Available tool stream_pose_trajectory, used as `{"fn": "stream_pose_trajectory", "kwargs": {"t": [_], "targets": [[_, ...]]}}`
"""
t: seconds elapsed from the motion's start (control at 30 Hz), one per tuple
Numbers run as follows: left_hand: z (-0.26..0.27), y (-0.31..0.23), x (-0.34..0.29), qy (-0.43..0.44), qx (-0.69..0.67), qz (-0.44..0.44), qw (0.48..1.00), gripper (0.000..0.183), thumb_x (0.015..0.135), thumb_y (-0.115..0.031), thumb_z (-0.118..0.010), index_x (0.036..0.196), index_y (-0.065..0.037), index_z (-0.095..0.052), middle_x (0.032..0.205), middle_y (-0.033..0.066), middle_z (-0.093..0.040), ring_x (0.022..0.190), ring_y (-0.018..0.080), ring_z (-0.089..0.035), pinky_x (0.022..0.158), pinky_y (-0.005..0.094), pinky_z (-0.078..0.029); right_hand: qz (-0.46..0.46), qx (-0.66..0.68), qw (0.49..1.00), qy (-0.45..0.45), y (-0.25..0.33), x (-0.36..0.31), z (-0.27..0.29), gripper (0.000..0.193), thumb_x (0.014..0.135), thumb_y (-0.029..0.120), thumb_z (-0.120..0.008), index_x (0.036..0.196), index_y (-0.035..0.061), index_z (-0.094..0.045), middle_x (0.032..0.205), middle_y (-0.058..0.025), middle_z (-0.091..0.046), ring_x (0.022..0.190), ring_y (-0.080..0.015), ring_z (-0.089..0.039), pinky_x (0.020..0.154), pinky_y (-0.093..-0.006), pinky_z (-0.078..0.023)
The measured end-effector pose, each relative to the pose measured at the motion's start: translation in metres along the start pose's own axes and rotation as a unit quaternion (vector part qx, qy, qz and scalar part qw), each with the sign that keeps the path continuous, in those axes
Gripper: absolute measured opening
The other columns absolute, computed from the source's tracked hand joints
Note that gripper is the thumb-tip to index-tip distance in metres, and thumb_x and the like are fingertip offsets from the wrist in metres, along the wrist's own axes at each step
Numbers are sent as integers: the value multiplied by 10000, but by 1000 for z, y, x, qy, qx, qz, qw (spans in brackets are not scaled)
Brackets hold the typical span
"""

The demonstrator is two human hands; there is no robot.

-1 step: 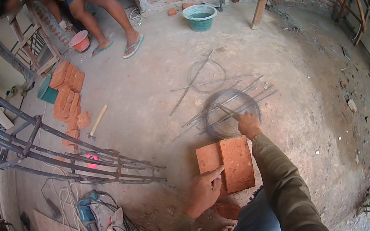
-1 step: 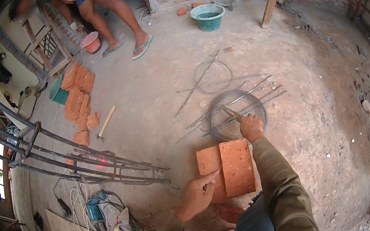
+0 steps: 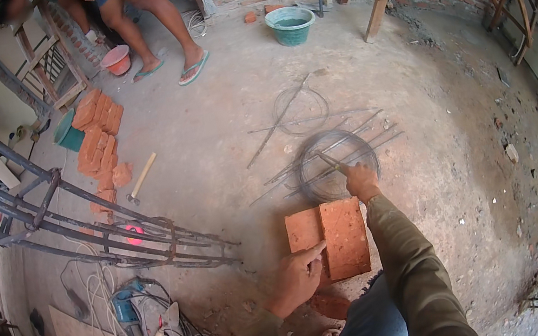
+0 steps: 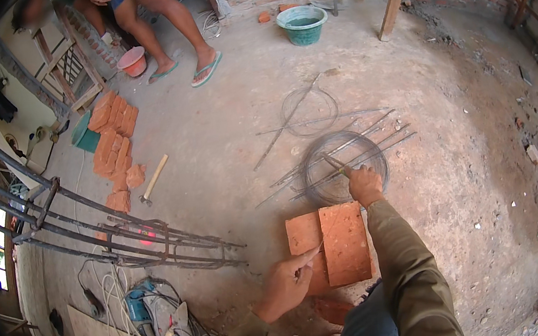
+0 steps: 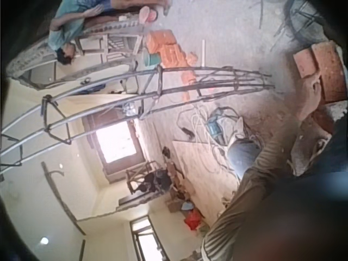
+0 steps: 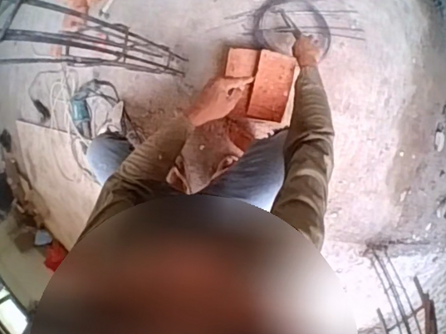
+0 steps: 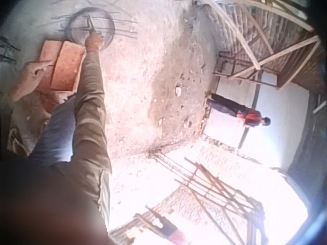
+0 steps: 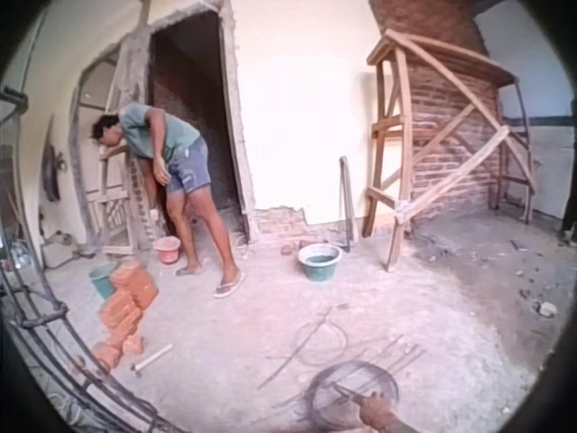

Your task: The person sits on the floor and assembles a vertical rebar cage by tying horizontal and vertical steel bars together with wire. They use pliers to twist and secure the wire at multiple joints, occasionally adjusting the cage and picking up additional wire from the floor.

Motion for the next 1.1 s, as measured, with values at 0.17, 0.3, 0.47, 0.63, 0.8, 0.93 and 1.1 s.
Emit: {"fn": "stream_pose_trajectory", "kwargs": {"t": [0.17, 0.3, 0.47, 0.63, 0.8, 0.93, 1.1], "targets": [[-2, -2, -1, -4, -31, 17, 999, 322, 905, -67, -546, 1202, 2, -651, 840, 224, -653, 717, 346, -639, 669, 399, -502, -2, -3, 1000, -2, 2, -3, 4, 492, 895, 131, -546, 1355, 304, -534, 1127, -174, -641, 1051, -367, -645, 842, -457, -548], [-3, -2, -2, -4, -26, 3, 1000, 331, 936, -85, -548, 1250, -53, -646, 822, 153, -660, 665, 206, -578, 648, 320, -494, -5, -5, 1000, -7, 4, -3, 9, 428, 906, 154, -541, 1316, 274, -571, 1130, -165, -643, 1040, -355, -655, 839, -450, -546], [-3, 0, -6, -2, -18, 11, 1000, 321, 916, -74, -549, 1215, -31, -656, 870, 187, -678, 712, 289, -619, 674, 355, -508, -3, -39, 999, -14, 3, 0, 3, 290, 956, 212, -484, 1211, 170, -614, 1079, -171, -652, 1019, -341, -654, 793, -436, -550], [-2, -1, -10, 4, -7, 12, 1000, 332, 949, -96, -553, 1266, -99, -654, 860, 126, -682, 629, 145, -547, 628, 289, -485, -34, -64, 995, -63, -1, 3, -5, 257, 928, 207, -488, 1075, 51, -630, 1034, -204, -653, 973, -348, -667, 798, -459, -543], [-2, -1, -15, -1, -24, 27, 999, 331, 913, -72, -547, 1224, -29, -651, 1011, 222, -687, 795, 314, -686, 722, 354, -533, -53, 28, 998, -21, -6, 12, 1, 232, 916, 198, -524, 1051, 46, -637, 1033, -205, -674, 956, -353, -682, 789, -469, -552], [-2, 4, -17, -9, -36, 25, 999, 334, 917, -75, -543, 1231, -37, -652, 1018, 221, -687, 800, 305, -689, 720, 340, -531, -58, 44, 997, 10, -9, 14, 10, 220, 907, 192, -566, 1052, 45, -642, 1067, -212, -684, 1011, -348, -681, 826, -474, -551], [-2, 12, -20, -18, -45, 40, 998, 347, 917, -79, -547, 1248, -68, -652, 966, 209, -691, 741, 271, -675, 690, 333, -523, -39, 67, 996, 36, -15, 5, 11, 212, 912, 187, -562, 1060, 65, -652, 1041, -196, -695, 1014, -371, -674, 854, -459, -545]]}}
Point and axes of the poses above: each hand's wrist, its own x-axis towards the middle knuckle, its own z-axis out of the back of the hand, y = z × x, the point moved 3 cm from there along x, towards the middle knuckle
